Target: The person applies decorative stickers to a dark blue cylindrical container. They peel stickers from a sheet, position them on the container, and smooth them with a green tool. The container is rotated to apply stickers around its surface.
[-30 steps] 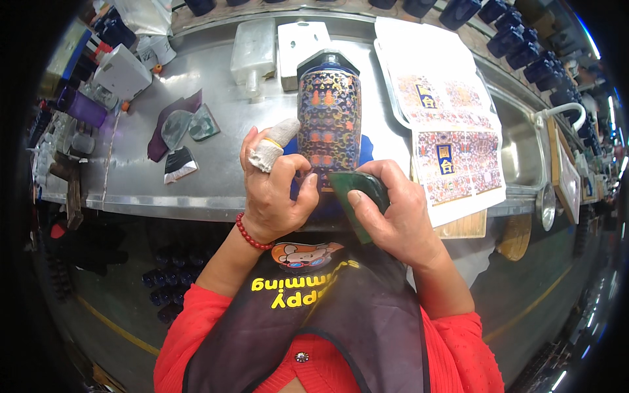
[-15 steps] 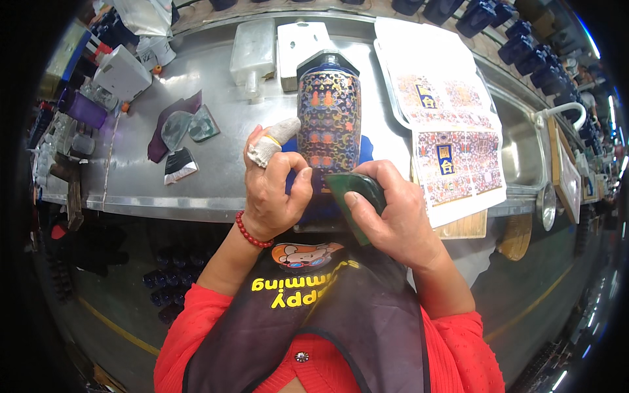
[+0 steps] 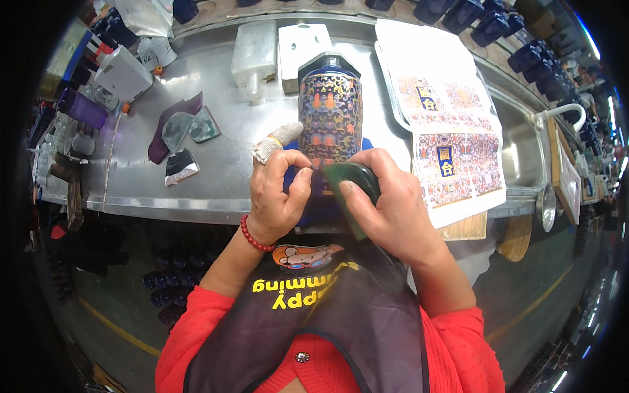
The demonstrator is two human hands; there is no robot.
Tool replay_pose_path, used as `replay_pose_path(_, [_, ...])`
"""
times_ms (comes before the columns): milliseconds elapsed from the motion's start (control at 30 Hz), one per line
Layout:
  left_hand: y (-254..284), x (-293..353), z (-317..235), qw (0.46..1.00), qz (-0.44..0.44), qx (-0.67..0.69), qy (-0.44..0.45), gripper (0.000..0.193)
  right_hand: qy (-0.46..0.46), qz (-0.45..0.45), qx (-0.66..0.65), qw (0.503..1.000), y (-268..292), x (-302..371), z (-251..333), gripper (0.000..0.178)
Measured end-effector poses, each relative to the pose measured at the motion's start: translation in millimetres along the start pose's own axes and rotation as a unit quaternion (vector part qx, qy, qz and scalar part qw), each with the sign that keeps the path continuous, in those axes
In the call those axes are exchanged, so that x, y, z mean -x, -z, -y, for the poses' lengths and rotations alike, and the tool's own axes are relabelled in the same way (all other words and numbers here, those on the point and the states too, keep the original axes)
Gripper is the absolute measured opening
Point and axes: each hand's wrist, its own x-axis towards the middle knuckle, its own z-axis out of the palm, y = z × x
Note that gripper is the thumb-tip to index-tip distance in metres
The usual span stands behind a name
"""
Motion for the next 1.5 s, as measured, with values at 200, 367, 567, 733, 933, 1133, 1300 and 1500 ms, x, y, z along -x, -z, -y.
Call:
replay_pose_path(200, [3.6, -0.3, -2.2, 0.999, 0.032, 0.035, 0.018, 0.017, -0.008, 0.009, -0.002, 1.000, 1.7, -3.1, -0.9, 0.024])
replay_pose_path(367, [2.8, -1.3, -6.3, 0.998, 0.037, 0.041, 0.044, 0.019, 0.035, 0.020, 0.012, 0.999, 3.6, -4.4, -2.8, 0.021])
replay_pose_path(567, [0.6, -1.9, -5.1, 0.999, 0.028, -0.002, 0.022, 0.019, 0.023, 0.025, 0.029, 0.999, 9.4, -6.2, -4.0, 0.022])
replay_pose_path(733, [1.2, -1.0, -1.6, 0.998, 0.048, 0.027, 0.043, 0.017, 0.032, 0.039, 0.031, 0.998, 9.0, -10.4, -3.8, 0.022])
replay_pose_path(933, [1.8, -2.3, -2.4, 0.997, 0.044, 0.039, 0.042, 0.017, 0.041, 0.039, 0.006, 0.998, 5.1, -15.3, -4.4, 0.022])
replay_pose_path(1133, [1.6, -1.4, -1.8, 0.989, 0.062, 0.085, 0.102, 0.017, 0.033, 0.050, -0.013, 0.998, 4.8, -16.9, -4.3, 0.022])
replay_pose_path(1300, [1.1, -1.8, -0.7, 0.989, 0.063, 0.080, 0.108, 0.017, 0.051, 0.051, -0.011, 0.997, 5.0, -18.6, -4.6, 0.023])
replay_pose_path(1500, [0.5, -2.5, -0.7, 0.987, 0.060, 0.095, 0.115, 0.016, 0.028, 0.065, -0.035, 0.997, 5.9, -18.7, -5.0, 0.026])
